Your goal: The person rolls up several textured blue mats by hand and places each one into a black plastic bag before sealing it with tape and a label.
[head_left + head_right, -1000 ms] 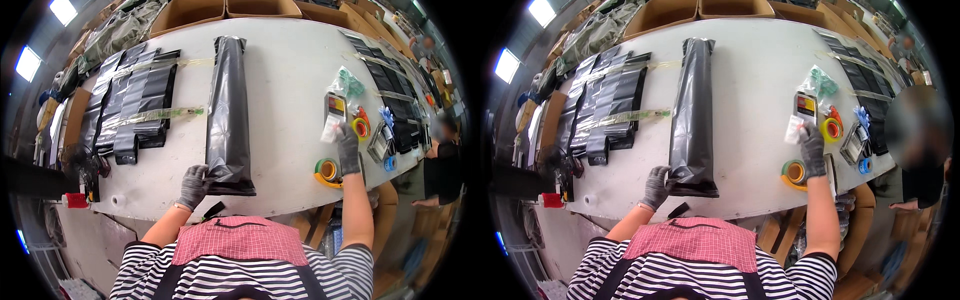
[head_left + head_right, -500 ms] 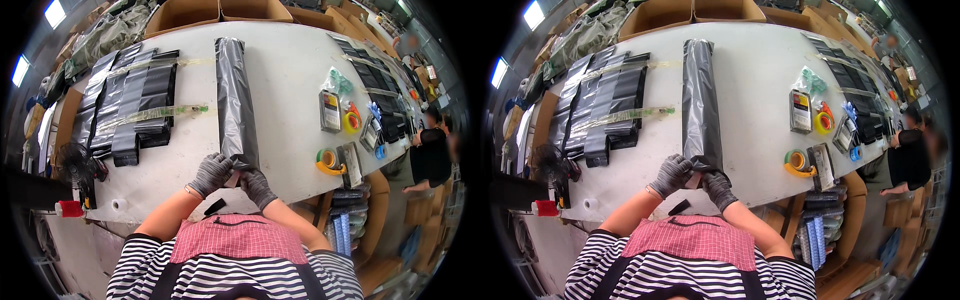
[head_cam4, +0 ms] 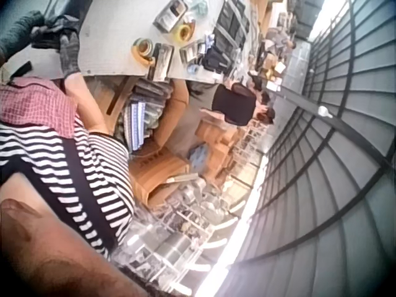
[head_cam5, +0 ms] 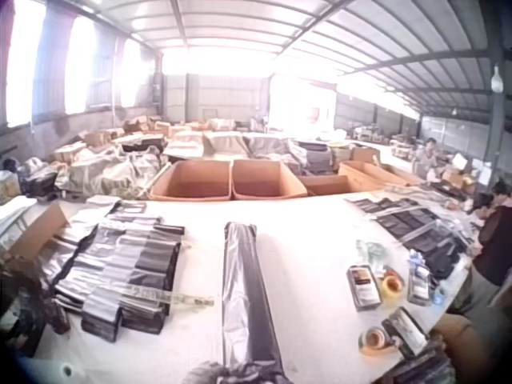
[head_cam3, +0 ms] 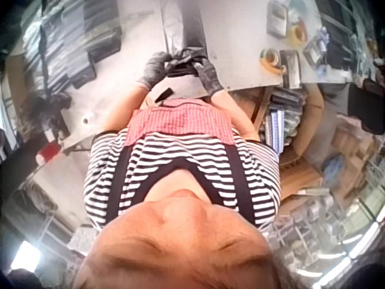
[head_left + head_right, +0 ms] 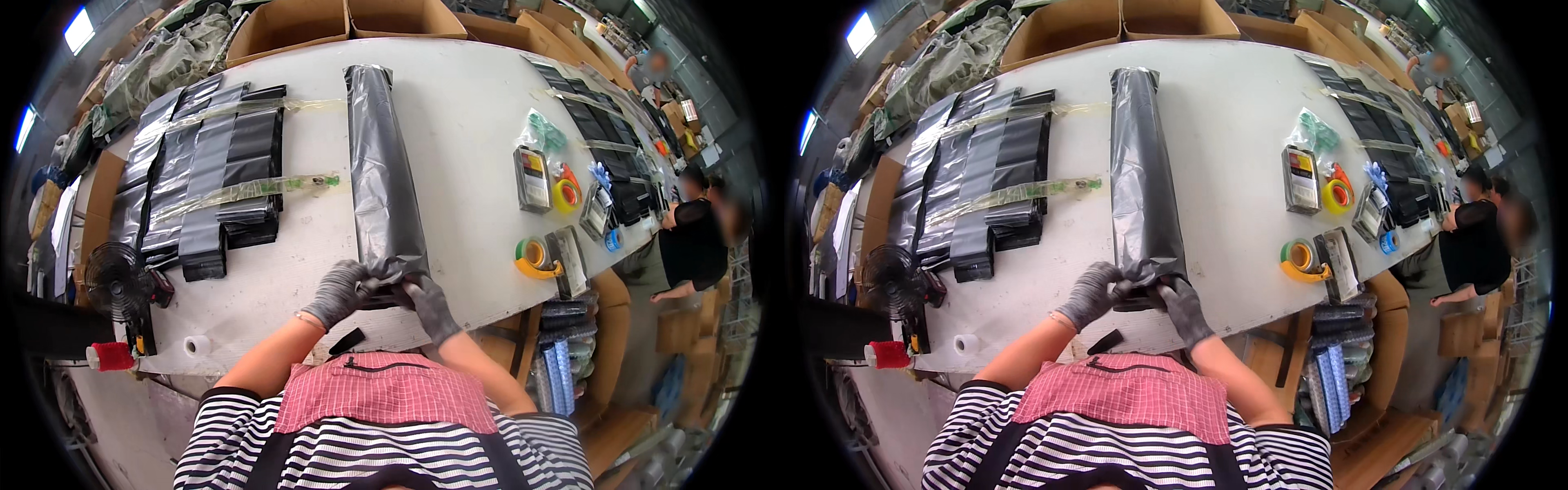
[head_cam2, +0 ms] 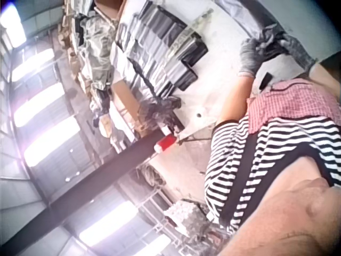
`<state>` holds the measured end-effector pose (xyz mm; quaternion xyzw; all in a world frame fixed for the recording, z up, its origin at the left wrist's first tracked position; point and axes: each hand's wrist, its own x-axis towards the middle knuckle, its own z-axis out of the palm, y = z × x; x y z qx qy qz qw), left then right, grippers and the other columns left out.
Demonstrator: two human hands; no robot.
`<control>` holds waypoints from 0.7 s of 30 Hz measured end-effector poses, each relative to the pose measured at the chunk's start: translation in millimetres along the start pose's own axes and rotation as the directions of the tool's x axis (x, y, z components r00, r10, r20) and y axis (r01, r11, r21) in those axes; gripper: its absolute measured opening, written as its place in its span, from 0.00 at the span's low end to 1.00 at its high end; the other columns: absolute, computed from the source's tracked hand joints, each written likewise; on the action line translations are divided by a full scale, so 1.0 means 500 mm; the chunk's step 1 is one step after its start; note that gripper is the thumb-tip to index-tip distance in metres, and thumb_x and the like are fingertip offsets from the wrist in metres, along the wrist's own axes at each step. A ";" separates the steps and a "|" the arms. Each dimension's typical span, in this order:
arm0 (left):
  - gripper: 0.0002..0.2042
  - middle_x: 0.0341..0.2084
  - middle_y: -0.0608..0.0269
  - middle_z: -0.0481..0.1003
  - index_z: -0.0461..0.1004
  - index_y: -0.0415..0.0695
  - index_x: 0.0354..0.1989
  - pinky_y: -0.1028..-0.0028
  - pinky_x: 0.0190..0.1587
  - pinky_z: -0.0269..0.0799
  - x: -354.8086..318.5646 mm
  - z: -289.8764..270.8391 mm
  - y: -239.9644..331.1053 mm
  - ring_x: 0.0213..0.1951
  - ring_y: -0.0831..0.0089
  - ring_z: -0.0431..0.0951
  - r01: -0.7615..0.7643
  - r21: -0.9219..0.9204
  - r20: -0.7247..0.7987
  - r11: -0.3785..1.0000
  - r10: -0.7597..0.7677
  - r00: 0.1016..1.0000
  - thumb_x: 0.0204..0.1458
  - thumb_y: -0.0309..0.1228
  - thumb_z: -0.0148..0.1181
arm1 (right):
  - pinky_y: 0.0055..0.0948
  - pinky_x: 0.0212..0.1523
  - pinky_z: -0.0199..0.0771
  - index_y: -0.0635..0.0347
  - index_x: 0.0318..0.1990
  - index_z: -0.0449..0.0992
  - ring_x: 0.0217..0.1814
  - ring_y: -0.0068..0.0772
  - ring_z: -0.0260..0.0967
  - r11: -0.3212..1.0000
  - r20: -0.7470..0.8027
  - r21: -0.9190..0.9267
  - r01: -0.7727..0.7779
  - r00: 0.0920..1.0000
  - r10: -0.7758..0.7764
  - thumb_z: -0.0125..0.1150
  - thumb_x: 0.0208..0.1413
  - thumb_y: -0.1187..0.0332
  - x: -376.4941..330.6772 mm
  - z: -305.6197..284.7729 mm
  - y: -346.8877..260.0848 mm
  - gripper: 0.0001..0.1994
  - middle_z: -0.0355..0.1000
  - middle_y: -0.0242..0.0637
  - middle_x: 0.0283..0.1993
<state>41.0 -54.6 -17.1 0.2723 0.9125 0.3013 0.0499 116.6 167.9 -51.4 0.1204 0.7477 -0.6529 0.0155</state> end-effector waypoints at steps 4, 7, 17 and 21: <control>0.21 0.32 0.56 0.79 0.76 0.35 0.46 0.70 0.38 0.75 -0.010 0.046 -0.070 0.36 0.70 0.78 0.530 -0.497 0.135 0.687 -0.543 0.829 0.56 0.42 0.67 | 0.42 0.45 0.74 0.62 0.51 0.76 0.40 0.46 0.75 0.816 -0.307 -0.578 0.023 0.920 -0.244 0.63 0.57 0.63 -0.045 -0.060 0.023 0.17 0.77 0.46 0.41; 0.20 0.32 0.61 0.80 0.78 0.37 0.48 0.74 0.33 0.74 0.015 0.083 -0.063 0.32 0.73 0.77 0.621 -0.540 0.378 0.568 -0.496 0.782 0.55 0.41 0.68 | 0.46 0.41 0.73 0.62 0.44 0.79 0.36 0.52 0.76 0.624 -0.221 -0.771 0.127 0.866 -0.449 0.62 0.58 0.61 -0.002 -0.076 0.044 0.14 0.78 0.48 0.37; 0.12 0.27 0.60 0.80 0.78 0.39 0.43 0.77 0.24 0.74 -0.029 0.031 -0.105 0.25 0.73 0.80 0.764 -0.620 0.669 0.177 -0.388 0.633 0.59 0.36 0.63 | 0.41 0.45 0.75 0.58 0.41 0.78 0.40 0.48 0.75 0.814 0.023 -0.460 0.355 0.921 -0.389 0.57 0.59 0.68 -0.041 -0.011 -0.033 0.07 0.76 0.46 0.36; 0.14 0.30 0.58 0.81 0.77 0.38 0.45 0.75 0.27 0.77 -0.028 0.026 -0.089 0.29 0.71 0.82 0.766 -0.624 0.673 0.152 -0.393 0.627 0.58 0.36 0.63 | 0.41 0.47 0.73 0.56 0.42 0.79 0.43 0.45 0.72 0.631 0.329 -0.501 0.593 0.804 -0.495 0.62 0.55 0.66 -0.016 0.100 -0.050 0.09 0.75 0.41 0.38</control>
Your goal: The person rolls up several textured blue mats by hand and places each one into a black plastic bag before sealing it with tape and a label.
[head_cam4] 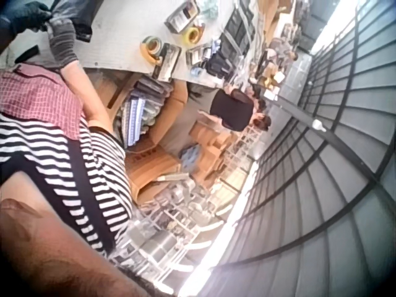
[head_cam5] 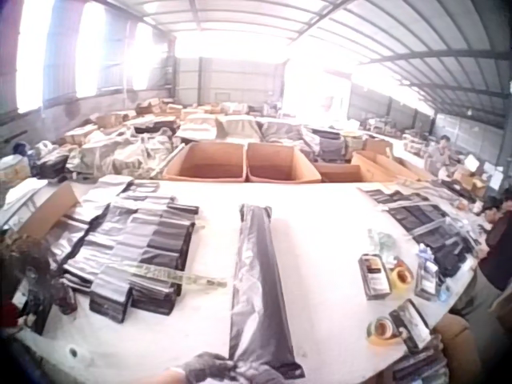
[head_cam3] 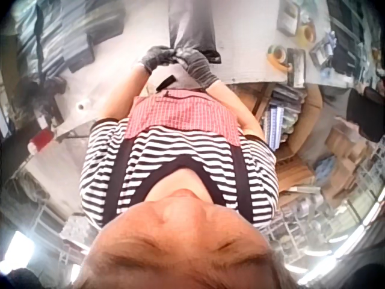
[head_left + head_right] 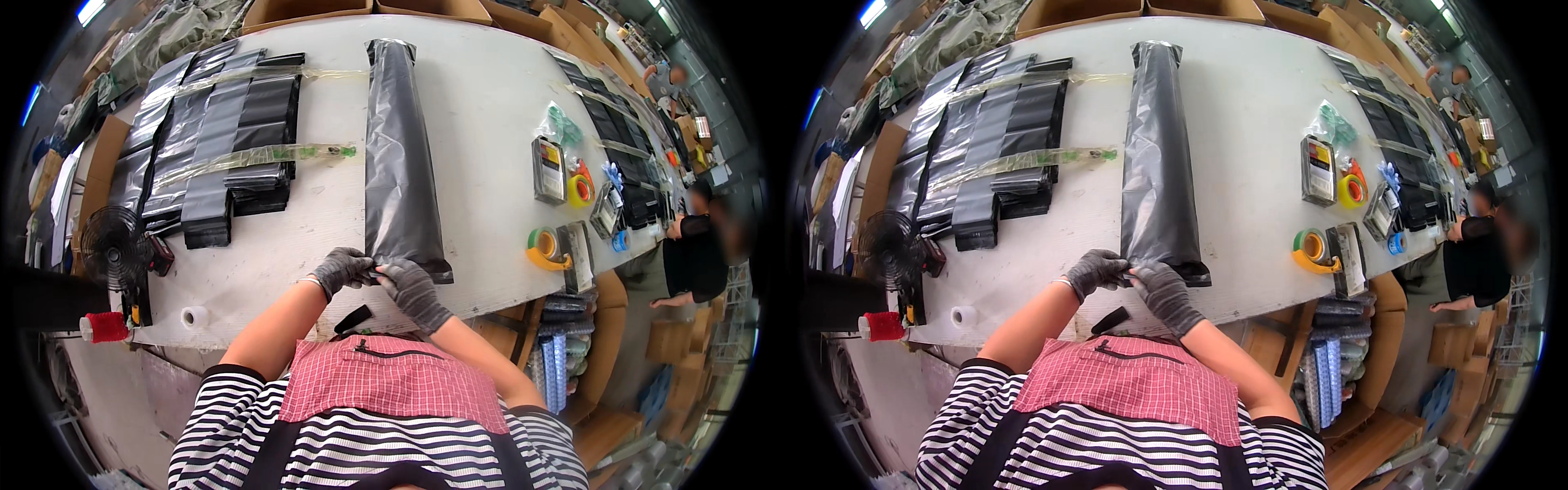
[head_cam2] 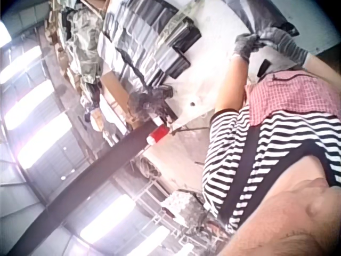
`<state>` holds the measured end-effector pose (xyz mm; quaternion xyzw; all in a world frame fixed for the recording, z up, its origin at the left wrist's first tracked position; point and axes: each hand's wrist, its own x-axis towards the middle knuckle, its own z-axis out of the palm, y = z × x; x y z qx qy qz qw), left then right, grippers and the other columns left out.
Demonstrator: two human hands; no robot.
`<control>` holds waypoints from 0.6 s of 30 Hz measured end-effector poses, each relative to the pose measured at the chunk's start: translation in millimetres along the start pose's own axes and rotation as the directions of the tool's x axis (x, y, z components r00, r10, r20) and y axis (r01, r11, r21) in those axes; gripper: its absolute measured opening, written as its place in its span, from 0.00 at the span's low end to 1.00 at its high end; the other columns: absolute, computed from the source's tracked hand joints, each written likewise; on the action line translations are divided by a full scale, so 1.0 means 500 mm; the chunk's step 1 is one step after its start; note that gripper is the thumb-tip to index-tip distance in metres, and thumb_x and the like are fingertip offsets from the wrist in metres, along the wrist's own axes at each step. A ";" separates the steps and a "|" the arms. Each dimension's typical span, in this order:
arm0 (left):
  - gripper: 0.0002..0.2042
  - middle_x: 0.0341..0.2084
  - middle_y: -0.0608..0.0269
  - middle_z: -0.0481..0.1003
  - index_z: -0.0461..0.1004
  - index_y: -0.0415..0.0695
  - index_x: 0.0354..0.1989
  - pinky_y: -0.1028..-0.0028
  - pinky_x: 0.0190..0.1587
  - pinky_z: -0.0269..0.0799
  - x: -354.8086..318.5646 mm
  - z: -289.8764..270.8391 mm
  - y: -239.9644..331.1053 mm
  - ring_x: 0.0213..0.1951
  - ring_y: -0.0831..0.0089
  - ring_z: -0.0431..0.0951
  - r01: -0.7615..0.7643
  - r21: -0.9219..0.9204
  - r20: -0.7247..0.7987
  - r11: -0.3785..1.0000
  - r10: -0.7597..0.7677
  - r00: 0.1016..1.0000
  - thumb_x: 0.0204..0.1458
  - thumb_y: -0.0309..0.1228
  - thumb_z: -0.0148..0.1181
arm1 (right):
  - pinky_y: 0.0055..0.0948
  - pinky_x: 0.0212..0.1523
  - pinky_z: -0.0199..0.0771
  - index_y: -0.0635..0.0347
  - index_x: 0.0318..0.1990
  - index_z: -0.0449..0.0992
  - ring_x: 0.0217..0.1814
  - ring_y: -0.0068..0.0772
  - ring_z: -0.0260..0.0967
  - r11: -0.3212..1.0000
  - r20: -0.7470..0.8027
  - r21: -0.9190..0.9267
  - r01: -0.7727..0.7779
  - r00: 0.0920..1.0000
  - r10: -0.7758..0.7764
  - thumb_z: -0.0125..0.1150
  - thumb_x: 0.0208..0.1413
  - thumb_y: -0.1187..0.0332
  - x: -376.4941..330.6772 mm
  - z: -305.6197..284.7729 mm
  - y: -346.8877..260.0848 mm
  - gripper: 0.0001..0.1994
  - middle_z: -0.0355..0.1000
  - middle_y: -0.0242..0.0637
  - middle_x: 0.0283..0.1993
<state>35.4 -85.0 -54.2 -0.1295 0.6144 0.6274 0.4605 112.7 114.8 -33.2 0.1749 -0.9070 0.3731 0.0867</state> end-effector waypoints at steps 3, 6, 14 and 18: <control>0.15 0.31 0.57 0.82 0.77 0.38 0.45 0.75 0.29 0.78 -0.004 -0.002 0.000 0.31 0.70 0.83 -0.003 -0.050 0.011 0.999 0.003 1.000 0.58 0.36 0.64 | 0.40 0.48 0.73 0.55 0.42 0.79 0.46 0.44 0.71 0.998 0.120 -0.069 0.011 0.993 -0.003 0.63 0.54 0.65 0.020 0.029 -0.002 0.10 0.74 0.39 0.40; 0.16 0.32 0.57 0.82 0.76 0.37 0.47 0.74 0.31 0.79 -0.008 -0.002 0.004 0.32 0.69 0.83 -0.018 -0.005 0.024 1.000 0.018 1.000 0.57 0.36 0.64 | 0.40 0.47 0.73 0.55 0.39 0.78 0.45 0.44 0.71 1.000 0.162 -0.028 -0.008 0.987 0.012 0.64 0.53 0.66 0.032 0.029 -0.003 0.08 0.73 0.39 0.37; 0.13 0.30 0.58 0.81 0.77 0.38 0.42 0.73 0.31 0.79 0.017 -0.011 -0.024 0.32 0.71 0.82 -0.071 -0.006 -0.008 0.997 0.071 0.997 0.58 0.36 0.63 | 0.42 0.44 0.71 0.58 0.36 0.76 0.41 0.49 0.71 0.986 0.152 0.156 -0.055 0.988 0.031 0.63 0.54 0.64 -0.053 -0.053 0.002 0.08 0.72 0.43 0.37; 0.11 0.27 0.60 0.80 0.77 0.39 0.40 0.74 0.32 0.78 -0.002 -0.023 -0.001 0.30 0.72 0.81 -0.054 0.205 -0.010 0.977 0.057 0.998 0.59 0.35 0.61 | 0.43 0.42 0.72 0.60 0.39 0.78 0.41 0.49 0.72 0.796 0.289 0.094 -0.598 0.781 0.553 0.64 0.57 0.60 -0.372 -0.122 0.066 0.12 0.74 0.46 0.39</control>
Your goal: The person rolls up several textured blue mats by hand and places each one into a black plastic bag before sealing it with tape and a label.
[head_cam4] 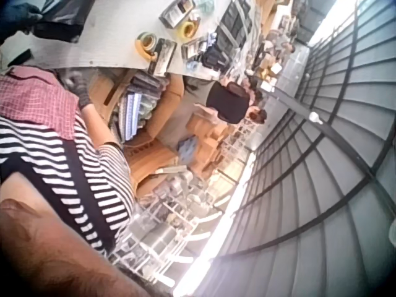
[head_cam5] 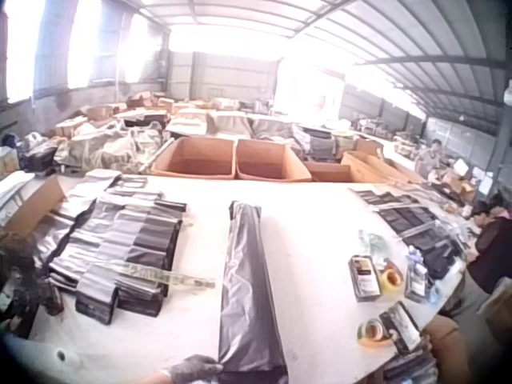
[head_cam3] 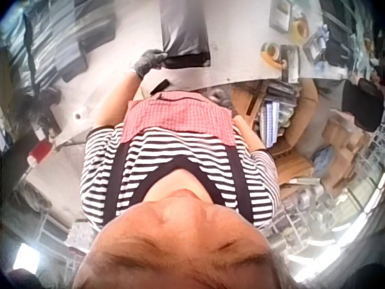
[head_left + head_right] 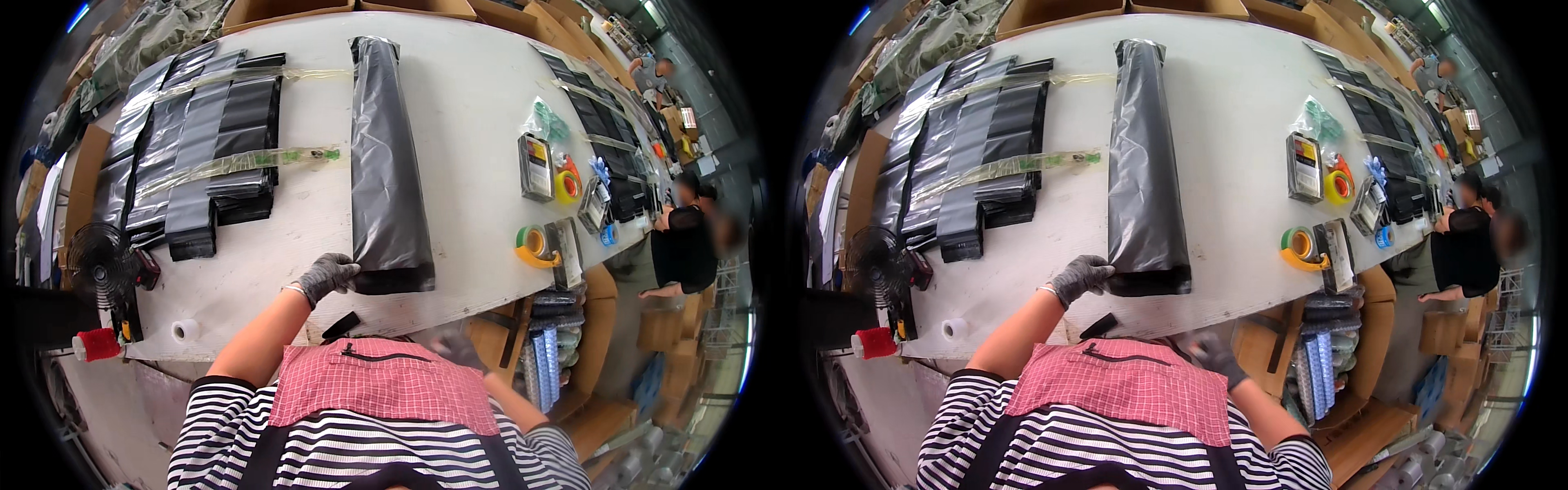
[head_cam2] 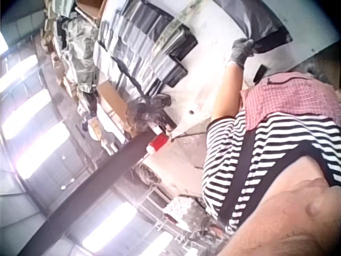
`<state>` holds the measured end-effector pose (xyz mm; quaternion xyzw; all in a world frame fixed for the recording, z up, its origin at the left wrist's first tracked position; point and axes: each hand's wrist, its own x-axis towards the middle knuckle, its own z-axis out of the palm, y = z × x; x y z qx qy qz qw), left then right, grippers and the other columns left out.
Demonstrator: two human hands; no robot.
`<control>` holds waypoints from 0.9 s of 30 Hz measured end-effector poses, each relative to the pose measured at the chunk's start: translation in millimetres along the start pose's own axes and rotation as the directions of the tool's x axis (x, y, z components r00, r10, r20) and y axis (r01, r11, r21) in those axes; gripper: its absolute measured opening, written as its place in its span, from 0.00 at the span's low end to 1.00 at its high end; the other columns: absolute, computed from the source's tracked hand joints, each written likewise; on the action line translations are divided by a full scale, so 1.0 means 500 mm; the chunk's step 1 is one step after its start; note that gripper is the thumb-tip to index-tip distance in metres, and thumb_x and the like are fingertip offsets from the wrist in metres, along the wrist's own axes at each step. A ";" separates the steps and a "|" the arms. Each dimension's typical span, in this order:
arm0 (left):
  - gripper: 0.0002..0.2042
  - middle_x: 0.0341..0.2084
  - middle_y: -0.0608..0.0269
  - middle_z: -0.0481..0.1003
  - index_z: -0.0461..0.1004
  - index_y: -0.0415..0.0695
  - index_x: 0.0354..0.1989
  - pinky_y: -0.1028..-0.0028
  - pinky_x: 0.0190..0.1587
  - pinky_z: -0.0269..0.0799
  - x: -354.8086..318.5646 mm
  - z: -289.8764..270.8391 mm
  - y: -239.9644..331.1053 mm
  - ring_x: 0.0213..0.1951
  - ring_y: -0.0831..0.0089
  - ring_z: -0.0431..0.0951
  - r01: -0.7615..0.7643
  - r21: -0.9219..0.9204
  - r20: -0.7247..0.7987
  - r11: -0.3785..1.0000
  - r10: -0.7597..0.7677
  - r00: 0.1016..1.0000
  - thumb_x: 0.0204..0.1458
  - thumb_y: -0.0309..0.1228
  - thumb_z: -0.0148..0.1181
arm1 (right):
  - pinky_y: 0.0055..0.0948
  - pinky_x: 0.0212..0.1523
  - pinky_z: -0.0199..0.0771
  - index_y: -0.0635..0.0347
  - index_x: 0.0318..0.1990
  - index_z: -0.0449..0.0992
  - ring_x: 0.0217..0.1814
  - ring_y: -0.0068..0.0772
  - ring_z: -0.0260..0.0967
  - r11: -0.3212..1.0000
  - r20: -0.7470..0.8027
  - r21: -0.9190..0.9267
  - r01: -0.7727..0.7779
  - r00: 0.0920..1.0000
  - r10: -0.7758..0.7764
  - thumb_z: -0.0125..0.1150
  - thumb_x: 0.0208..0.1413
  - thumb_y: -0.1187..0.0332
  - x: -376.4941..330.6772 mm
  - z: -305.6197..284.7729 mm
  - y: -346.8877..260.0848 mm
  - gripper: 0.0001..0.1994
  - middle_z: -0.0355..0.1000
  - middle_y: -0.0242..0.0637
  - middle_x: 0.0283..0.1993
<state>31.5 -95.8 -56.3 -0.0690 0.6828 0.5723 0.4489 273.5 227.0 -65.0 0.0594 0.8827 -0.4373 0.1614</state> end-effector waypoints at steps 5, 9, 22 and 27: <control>0.20 0.58 0.55 0.71 0.71 0.49 0.59 0.59 0.60 0.66 -0.014 0.018 0.097 0.59 0.61 0.71 -0.342 0.924 0.108 0.171 0.742 0.661 0.56 0.29 0.55 | 0.41 0.52 0.74 0.56 0.47 0.79 0.50 0.53 0.76 0.759 0.130 -0.444 -0.476 0.804 0.580 0.64 0.52 0.63 -0.213 0.000 0.284 0.15 0.78 0.50 0.47; 0.26 0.67 0.63 0.63 0.65 0.56 0.66 0.54 0.70 0.53 0.023 0.005 0.128 0.70 0.62 0.60 -0.457 0.774 0.627 -0.439 0.633 0.453 0.55 0.30 0.53 | 0.44 0.49 0.74 0.55 0.50 0.75 0.50 0.53 0.73 0.949 0.131 -0.293 -0.117 0.978 0.161 0.63 0.52 0.64 -0.025 -0.097 0.116 0.17 0.76 0.49 0.45; 0.24 0.68 0.65 0.63 0.67 0.60 0.65 0.57 0.73 0.49 0.085 0.029 0.145 0.71 0.66 0.58 -0.523 0.703 0.708 -0.481 0.545 0.450 0.57 0.38 0.53 | 0.39 0.60 0.67 0.52 0.43 0.78 0.61 0.42 0.67 0.501 0.071 -0.437 0.747 0.584 -0.808 0.59 0.56 0.71 0.396 -0.158 -0.070 0.08 0.75 0.36 0.53; 0.19 0.55 0.56 0.75 0.74 0.43 0.57 0.67 0.63 0.67 0.019 0.042 0.089 0.58 0.62 0.73 -0.579 -0.026 0.134 0.815 0.577 0.806 0.57 0.33 0.63 | 0.31 0.44 0.73 0.61 0.38 0.77 0.40 0.33 0.73 0.870 -0.225 0.287 0.401 0.911 -0.345 0.61 0.59 0.70 0.352 -0.169 -0.125 0.05 0.77 0.35 0.37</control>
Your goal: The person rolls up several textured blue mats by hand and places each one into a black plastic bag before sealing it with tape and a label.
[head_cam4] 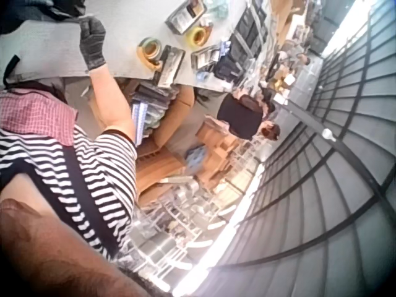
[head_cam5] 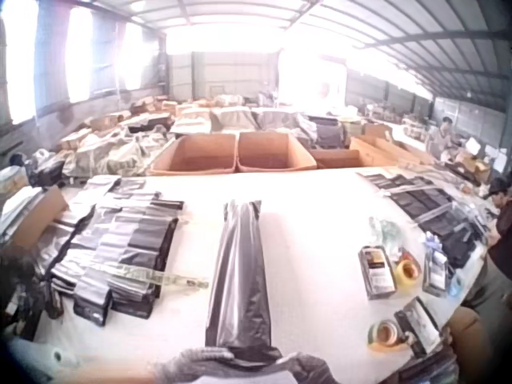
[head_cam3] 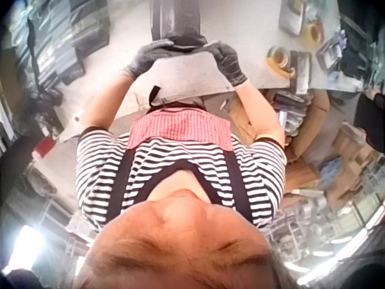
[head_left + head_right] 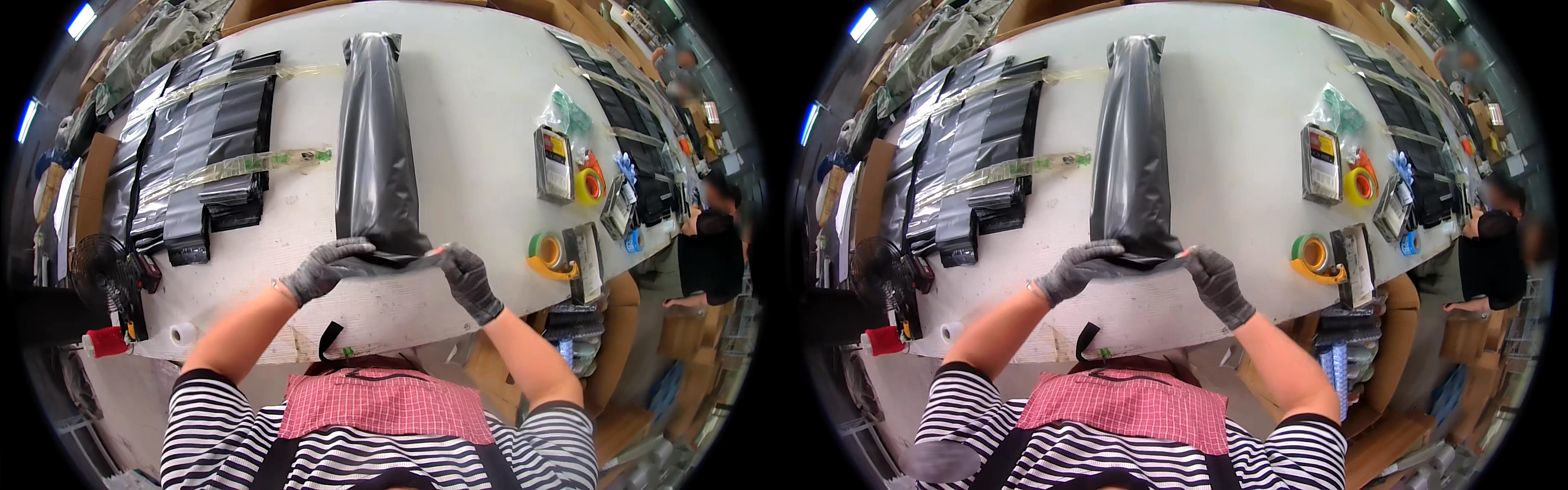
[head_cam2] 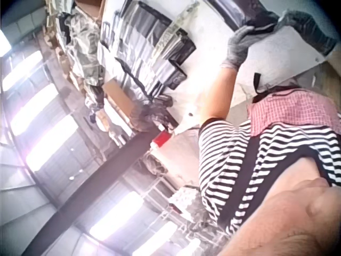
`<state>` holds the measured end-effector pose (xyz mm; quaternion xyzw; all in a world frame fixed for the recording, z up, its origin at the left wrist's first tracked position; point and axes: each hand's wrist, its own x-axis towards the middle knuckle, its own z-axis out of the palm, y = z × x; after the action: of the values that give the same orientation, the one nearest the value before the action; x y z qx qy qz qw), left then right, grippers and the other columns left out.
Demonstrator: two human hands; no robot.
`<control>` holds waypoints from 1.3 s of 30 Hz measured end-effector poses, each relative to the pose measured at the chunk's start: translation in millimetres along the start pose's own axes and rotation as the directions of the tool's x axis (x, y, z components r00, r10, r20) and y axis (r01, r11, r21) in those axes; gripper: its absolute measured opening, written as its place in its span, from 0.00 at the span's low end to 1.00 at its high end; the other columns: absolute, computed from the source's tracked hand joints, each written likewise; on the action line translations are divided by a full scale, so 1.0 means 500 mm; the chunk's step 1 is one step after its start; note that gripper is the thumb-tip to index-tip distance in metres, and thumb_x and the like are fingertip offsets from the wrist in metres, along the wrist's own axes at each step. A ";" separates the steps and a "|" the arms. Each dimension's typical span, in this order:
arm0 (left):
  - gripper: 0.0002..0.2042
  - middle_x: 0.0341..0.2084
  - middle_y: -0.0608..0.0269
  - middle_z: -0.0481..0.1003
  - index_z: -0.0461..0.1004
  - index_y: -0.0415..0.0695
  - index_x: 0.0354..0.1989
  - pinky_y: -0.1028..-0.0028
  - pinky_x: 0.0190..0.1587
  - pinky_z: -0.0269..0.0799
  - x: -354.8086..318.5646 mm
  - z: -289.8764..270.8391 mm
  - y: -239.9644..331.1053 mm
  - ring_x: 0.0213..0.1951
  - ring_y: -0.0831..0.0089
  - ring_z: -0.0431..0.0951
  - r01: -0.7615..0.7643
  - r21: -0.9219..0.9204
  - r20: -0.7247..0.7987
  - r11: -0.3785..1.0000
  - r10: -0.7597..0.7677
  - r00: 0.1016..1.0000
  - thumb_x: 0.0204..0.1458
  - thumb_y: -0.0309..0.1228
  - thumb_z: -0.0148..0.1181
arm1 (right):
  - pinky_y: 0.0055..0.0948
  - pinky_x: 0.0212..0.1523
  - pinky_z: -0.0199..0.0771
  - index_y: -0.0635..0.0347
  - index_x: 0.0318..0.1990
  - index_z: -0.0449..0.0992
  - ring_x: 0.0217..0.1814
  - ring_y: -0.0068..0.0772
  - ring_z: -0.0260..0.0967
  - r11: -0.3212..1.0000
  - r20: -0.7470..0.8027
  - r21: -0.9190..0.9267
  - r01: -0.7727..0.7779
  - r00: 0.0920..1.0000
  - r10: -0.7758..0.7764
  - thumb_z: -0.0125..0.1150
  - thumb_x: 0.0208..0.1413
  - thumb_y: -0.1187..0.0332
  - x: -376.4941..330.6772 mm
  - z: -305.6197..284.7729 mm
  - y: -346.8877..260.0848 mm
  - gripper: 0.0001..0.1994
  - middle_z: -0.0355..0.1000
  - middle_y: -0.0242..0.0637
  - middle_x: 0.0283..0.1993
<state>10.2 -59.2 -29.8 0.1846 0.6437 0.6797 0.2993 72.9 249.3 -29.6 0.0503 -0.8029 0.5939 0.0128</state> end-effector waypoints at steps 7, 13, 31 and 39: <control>0.22 0.27 0.69 0.80 0.80 0.37 0.39 0.75 0.37 0.70 -0.007 0.067 -0.122 0.31 0.81 0.73 0.038 -0.245 -0.690 0.969 -0.202 0.695 0.61 0.48 0.60 | 0.34 0.32 0.69 0.63 0.34 0.76 0.27 0.30 0.67 0.983 -0.379 -0.006 -0.182 0.910 0.166 0.61 0.62 0.64 0.032 0.101 0.003 0.11 0.72 0.39 0.25; 0.15 0.21 0.57 0.79 0.78 0.36 0.41 0.65 0.34 0.74 0.025 0.014 -0.156 0.24 0.62 0.77 0.515 0.192 -0.767 0.835 -0.200 0.610 0.59 0.38 0.62 | 0.43 0.40 0.72 0.63 0.32 0.77 0.33 0.48 0.73 0.851 -0.280 -0.335 -0.404 0.905 0.320 0.61 0.60 0.59 0.063 0.159 0.080 0.15 0.75 0.48 0.30; 0.45 0.71 0.42 0.50 0.40 0.36 0.74 0.62 0.71 0.48 -0.043 0.172 -0.107 0.72 0.53 0.51 0.088 0.301 -0.438 0.950 0.056 0.897 0.57 0.44 0.61 | 0.41 0.69 0.59 0.69 0.69 0.56 0.69 0.56 0.61 0.958 -0.007 -0.069 -0.277 0.961 0.277 0.47 0.67 0.51 -0.075 0.222 0.062 0.33 0.64 0.63 0.65; 0.48 0.71 0.37 0.44 0.48 0.49 0.74 0.54 0.71 0.50 -0.031 0.226 0.013 0.71 0.39 0.47 0.240 0.821 -0.380 0.517 0.183 0.907 0.45 0.40 0.72 | 0.40 0.49 0.75 0.61 0.41 0.75 0.45 0.48 0.73 0.850 -0.282 -0.499 0.170 0.896 -0.344 0.58 0.58 0.66 -0.028 -0.223 0.186 0.09 0.76 0.47 0.42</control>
<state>92.7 17.1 -9.7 0.1455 0.9445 0.2924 0.0347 73.7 383.5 -86.5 0.0447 -0.8899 0.3773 0.2523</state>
